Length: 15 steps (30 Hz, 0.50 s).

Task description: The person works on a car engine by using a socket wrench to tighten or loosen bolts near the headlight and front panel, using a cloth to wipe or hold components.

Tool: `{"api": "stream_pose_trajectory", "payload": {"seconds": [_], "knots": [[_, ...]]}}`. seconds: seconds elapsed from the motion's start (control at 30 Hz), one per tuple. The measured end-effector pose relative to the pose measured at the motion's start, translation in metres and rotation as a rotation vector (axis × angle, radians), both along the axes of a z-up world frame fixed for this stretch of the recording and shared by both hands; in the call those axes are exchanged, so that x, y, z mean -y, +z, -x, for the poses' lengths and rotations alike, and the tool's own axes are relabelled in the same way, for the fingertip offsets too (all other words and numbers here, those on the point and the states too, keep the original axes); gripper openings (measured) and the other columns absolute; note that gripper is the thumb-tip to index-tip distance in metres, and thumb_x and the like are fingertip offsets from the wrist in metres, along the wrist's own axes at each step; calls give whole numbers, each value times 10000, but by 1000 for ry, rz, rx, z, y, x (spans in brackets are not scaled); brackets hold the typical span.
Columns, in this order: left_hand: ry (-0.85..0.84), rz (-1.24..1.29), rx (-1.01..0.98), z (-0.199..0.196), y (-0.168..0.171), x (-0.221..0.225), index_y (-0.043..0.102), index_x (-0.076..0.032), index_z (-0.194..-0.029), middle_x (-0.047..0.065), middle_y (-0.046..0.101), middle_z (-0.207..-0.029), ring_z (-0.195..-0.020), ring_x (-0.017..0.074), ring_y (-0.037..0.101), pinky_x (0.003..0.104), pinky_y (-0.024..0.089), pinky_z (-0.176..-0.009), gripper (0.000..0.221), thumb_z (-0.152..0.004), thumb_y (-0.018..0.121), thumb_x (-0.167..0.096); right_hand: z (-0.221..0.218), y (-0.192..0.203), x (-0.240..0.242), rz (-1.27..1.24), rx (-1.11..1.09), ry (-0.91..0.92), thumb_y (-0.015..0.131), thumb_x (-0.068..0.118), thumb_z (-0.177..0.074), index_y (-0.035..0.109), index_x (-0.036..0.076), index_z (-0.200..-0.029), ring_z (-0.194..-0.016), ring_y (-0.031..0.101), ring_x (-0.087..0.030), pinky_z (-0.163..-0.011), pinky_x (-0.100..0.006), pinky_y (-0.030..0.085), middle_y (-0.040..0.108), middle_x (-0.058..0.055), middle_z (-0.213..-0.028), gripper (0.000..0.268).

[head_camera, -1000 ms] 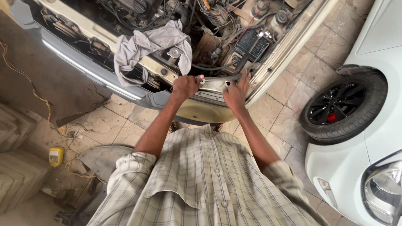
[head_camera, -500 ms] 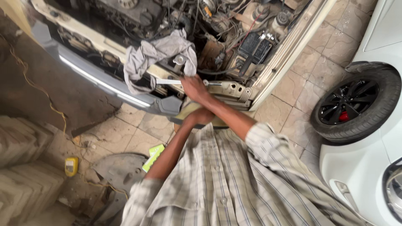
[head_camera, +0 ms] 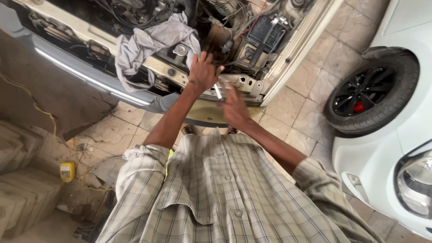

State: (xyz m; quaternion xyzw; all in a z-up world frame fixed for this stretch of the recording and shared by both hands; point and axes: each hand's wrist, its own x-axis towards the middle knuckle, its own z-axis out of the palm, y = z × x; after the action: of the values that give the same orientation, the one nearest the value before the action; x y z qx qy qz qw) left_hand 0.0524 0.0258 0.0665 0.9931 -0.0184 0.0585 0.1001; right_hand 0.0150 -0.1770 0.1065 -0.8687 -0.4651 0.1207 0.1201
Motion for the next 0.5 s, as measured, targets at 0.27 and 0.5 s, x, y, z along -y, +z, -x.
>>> {"api": "stream_pose_trajectory", "payload": {"seconds": [0.27, 0.5], "knots": [[186, 445, -246, 42, -129, -21, 696, 48, -990, 55, 508, -658, -616, 258, 567, 424, 488, -616, 767, -1182, 275, -563, -79, -35, -14, -286, 231, -396, 654, 303, -1100, 782, -22, -1039, -1518, -24, -565, -1181, -766, 38, 62, -324, -1671, 355], [425, 1473, -561, 57, -159, 68, 597, -6, -1063, 96, 583, -754, -590, 218, 542, 491, 497, -608, 476, -1088, 416, -446, -111, -63, -139, -365, -543, -707, 624, 218, -938, 436, -45, -1416, -1276, 597, -403, -1045, -484, 551, 410, -250, -1542, 577]]}}
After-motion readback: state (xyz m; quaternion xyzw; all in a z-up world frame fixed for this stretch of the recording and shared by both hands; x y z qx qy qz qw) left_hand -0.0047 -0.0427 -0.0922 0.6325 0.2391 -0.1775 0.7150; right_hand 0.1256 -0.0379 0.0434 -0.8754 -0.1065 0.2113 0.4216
